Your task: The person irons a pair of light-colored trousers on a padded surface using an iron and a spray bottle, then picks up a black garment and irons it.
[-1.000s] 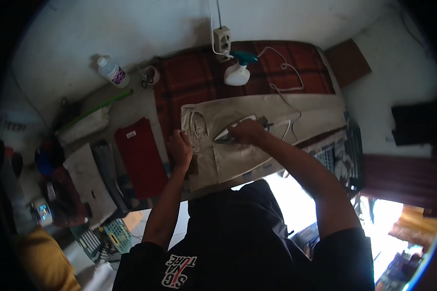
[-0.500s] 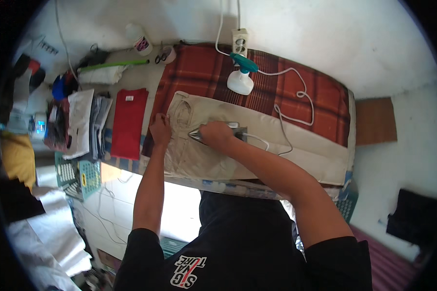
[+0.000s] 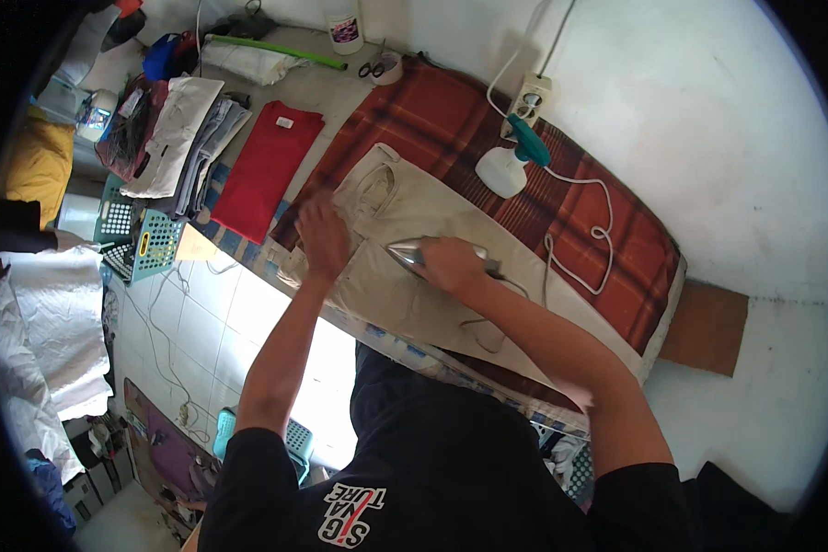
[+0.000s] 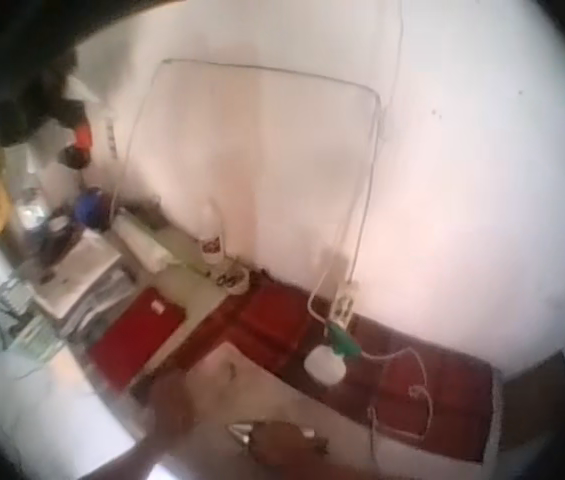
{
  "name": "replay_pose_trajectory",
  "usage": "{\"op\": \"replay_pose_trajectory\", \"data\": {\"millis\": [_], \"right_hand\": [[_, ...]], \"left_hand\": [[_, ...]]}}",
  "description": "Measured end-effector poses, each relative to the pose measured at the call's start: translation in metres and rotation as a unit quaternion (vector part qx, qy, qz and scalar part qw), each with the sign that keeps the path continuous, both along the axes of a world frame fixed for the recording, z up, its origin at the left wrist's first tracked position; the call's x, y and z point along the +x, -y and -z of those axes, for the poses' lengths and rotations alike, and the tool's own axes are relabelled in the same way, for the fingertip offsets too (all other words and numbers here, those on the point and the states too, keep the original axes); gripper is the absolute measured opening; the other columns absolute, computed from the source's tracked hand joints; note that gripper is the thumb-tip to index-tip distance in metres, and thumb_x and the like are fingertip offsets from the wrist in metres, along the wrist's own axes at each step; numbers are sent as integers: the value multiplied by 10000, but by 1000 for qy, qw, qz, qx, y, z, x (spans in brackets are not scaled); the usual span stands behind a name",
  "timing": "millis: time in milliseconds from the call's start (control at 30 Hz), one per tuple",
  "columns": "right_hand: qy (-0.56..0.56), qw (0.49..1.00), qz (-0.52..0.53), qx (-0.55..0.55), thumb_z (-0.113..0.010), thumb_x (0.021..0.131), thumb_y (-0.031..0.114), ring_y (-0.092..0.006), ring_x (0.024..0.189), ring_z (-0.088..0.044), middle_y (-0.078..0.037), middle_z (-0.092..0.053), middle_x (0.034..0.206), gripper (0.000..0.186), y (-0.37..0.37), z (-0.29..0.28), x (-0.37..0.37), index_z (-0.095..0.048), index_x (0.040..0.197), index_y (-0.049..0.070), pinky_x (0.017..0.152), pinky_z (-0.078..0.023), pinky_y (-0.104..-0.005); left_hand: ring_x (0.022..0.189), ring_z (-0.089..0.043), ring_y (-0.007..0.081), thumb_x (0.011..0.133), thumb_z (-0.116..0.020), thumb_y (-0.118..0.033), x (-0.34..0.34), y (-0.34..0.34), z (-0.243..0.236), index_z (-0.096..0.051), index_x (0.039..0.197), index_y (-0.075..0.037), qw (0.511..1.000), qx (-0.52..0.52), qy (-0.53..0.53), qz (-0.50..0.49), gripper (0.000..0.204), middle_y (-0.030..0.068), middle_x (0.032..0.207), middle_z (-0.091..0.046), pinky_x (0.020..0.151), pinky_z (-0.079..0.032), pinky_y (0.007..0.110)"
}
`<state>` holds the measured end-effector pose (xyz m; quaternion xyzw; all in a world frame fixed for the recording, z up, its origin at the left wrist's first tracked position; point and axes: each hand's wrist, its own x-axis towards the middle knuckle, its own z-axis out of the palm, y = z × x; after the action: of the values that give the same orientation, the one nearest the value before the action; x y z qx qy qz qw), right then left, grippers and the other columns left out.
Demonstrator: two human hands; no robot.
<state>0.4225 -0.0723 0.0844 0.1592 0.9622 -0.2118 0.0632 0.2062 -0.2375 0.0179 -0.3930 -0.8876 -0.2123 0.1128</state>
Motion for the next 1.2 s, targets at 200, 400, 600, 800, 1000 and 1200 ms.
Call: {"op": "replay_pose_trajectory", "data": {"millis": [200,400,600,800,1000,1200], "right_hand": [[0,1000,-19,-6,-734,964,456,-398,817,-763,-227,-757,855,452,14,-18,27,-699,1032,11,762,-607,-516],[14,995,-94,-28,-728,954,369,-405,786,-765,-219,-760,828,376,60,10,-18,-695,1064,10,753,-604,-537],[-11,995,-99,-6,-685,941,213,-397,778,-779,-206,-770,818,240,73,11,-62,-711,1055,4,717,-627,-502],[21,993,-113,-28,-734,915,234,-405,778,-774,-202,-774,835,293,106,20,-34,-693,1071,-10,734,-626,-504],[21,994,-102,-44,-680,934,185,-393,842,-787,-213,-777,882,193,117,9,-36,-708,993,4,739,-634,-506],[10,978,-207,-4,-662,918,172,-380,878,-792,-180,-789,913,156,88,1,-67,-766,957,63,755,-640,-501]], "left_hand": [[1613,-317,392,1026,-619,-219,50,91,5,-488,1598,-48,986,-110,75,101,612,174,1719,-402,1276,-260,602],[1642,-261,398,1053,-589,-256,45,115,16,-510,1606,-92,990,-127,42,54,581,122,1741,-387,1282,-184,668],[1660,-206,413,1083,-551,-235,37,145,32,-561,1578,-124,995,-66,73,-21,508,131,1765,-352,1304,-165,635],[1674,-160,422,1114,-528,-215,21,156,32,-570,1581,-152,978,-9,208,11,474,131,1756,-379,1316,-142,619],[1676,-167,405,1119,-559,-176,16,168,39,-585,1565,-183,968,52,244,37,447,115,1746,-405,1322,-109,617],[1675,-185,388,1102,-579,-132,11,167,45,-605,1532,-199,962,76,255,53,436,104,1727,-440,1325,-108,619]]}}
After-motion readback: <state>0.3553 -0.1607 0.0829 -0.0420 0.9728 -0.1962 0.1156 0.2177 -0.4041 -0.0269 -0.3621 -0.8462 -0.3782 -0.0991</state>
